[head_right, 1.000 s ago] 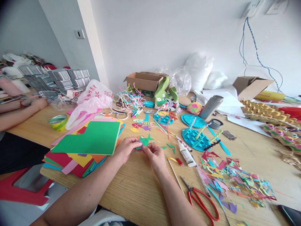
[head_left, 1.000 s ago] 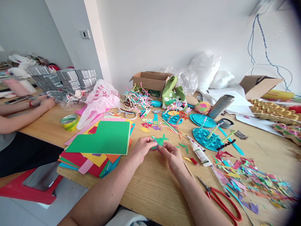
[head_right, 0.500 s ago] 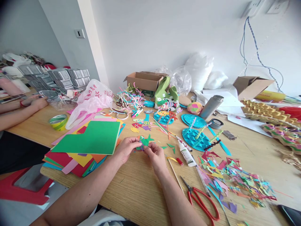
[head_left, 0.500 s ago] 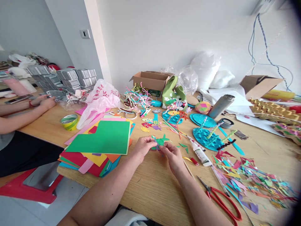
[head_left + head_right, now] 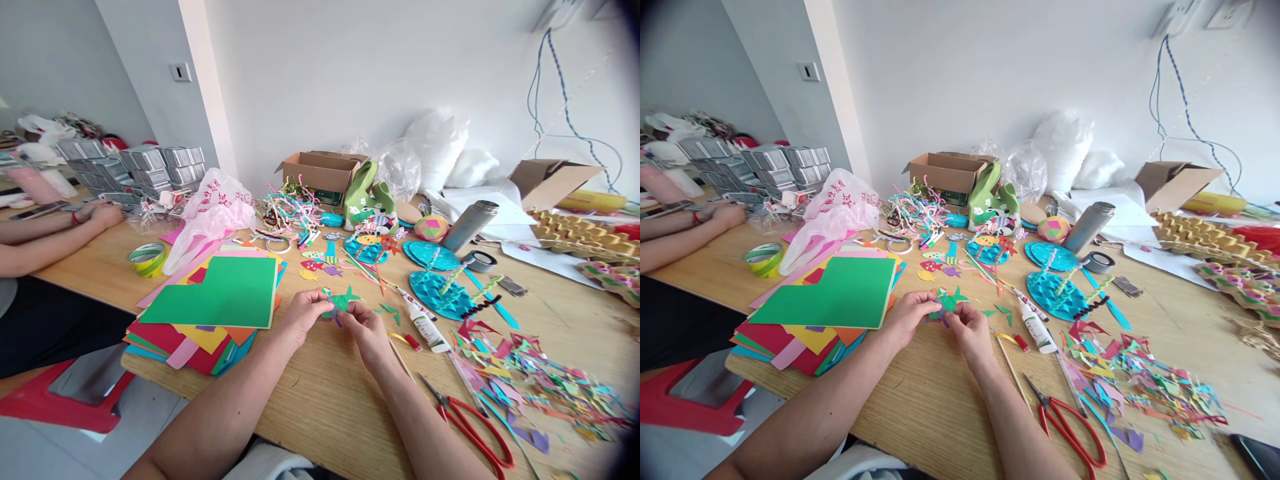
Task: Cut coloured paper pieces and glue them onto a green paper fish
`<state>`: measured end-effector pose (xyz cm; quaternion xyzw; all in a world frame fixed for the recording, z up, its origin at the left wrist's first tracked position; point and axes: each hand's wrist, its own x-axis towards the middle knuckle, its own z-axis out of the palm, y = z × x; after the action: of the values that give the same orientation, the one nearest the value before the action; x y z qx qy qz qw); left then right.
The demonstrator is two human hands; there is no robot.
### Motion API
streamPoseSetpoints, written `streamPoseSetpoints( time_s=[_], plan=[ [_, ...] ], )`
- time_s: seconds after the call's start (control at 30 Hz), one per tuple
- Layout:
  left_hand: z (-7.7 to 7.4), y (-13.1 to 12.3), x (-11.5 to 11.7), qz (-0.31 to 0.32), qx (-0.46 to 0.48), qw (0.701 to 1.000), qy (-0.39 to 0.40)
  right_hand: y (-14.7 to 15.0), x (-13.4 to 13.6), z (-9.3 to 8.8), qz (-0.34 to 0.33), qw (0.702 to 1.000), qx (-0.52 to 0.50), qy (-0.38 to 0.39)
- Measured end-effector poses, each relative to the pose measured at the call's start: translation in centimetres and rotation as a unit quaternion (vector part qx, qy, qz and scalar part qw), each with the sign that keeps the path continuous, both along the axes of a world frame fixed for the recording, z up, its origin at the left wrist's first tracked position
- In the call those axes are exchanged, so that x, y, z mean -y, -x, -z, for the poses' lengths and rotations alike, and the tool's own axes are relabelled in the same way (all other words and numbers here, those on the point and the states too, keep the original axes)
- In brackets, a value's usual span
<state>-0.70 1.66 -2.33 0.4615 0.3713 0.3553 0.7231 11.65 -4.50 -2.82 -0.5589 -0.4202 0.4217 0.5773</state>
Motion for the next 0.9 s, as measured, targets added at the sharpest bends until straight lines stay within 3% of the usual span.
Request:
streamPoseSetpoints(
  time_s=[0.3, 0.5, 0.63, 0.9],
  plan=[
    [0.2, -0.1, 0.0, 0.005, 0.018, 1.0, -0.002, 0.2, -0.1, 0.1, 0.002, 1.0, -0.008, 0.003],
    [0.3, 0.1, -0.3, -0.041, -0.02, 0.999, -0.016, 0.0, 0.0, 0.1, -0.008, 1.0, 0.024, 0.015],
    [0.3, 0.4, -0.8, -0.054, 0.035, 0.998, 0.021, -0.4, 0.0, -0.1, -0.026, 0.998, 0.042, 0.024],
    [0.3, 0.7, -1.2, -0.076, 0.075, 0.992, 0.059, -1.5, -0.3, 0.3, 0.032, 0.999, -0.027, 0.025]
  ],
)
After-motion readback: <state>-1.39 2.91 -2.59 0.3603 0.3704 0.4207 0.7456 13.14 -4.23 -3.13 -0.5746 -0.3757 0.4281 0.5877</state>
